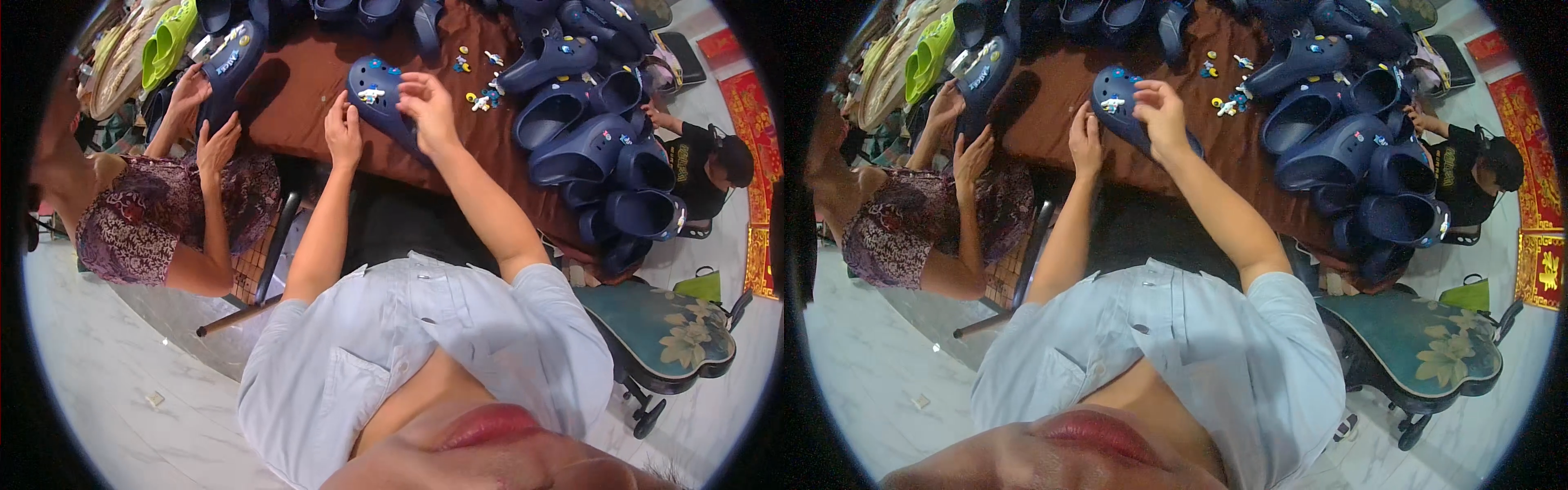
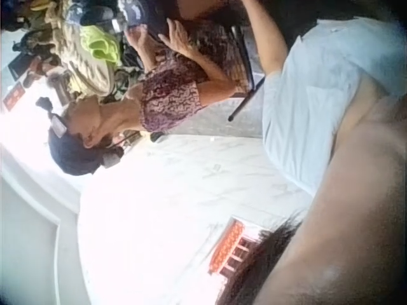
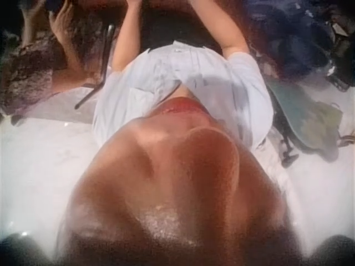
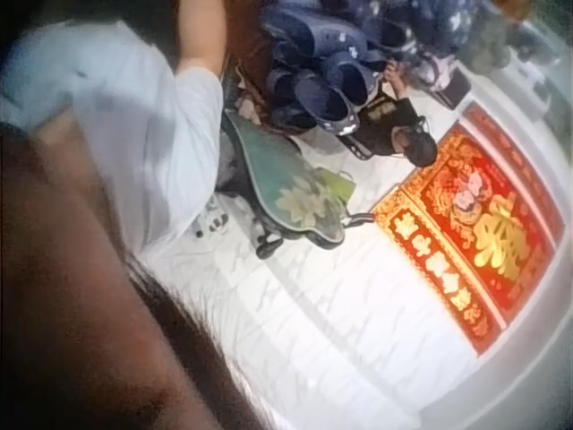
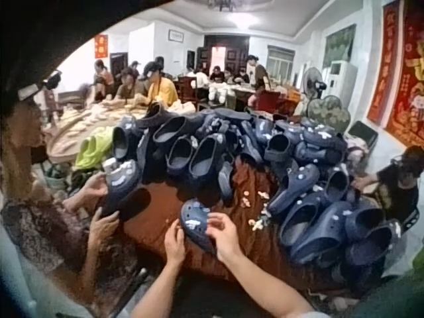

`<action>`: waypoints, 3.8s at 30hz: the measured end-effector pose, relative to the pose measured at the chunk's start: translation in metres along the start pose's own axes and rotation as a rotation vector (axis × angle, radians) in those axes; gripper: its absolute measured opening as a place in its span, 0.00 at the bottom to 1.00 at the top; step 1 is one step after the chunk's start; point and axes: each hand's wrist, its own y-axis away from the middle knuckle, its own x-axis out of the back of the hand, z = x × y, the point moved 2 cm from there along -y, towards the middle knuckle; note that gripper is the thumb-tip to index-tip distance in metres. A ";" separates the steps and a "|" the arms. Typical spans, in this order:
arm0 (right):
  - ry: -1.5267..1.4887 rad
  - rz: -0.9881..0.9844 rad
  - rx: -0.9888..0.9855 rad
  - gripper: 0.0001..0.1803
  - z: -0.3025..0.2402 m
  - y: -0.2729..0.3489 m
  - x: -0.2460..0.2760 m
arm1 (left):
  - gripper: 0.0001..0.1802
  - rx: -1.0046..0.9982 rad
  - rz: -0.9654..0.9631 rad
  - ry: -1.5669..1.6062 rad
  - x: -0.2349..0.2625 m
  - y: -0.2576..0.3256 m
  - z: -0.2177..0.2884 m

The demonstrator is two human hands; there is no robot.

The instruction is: Applying small decorative charms to the ventilation holes of blue rubber clogs.

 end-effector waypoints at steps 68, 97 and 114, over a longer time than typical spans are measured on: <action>1.179 0.050 -0.122 0.39 0.018 -0.052 0.132 | 0.29 -0.477 -0.479 -0.805 -0.051 -0.019 0.093; 0.868 0.108 0.166 0.10 0.009 -0.026 0.111 | 0.26 -0.538 -0.299 -0.738 -0.052 -0.013 0.084; 0.843 0.198 0.395 0.11 0.019 -0.018 0.117 | 0.24 -0.517 -0.296 -0.684 -0.049 -0.010 0.090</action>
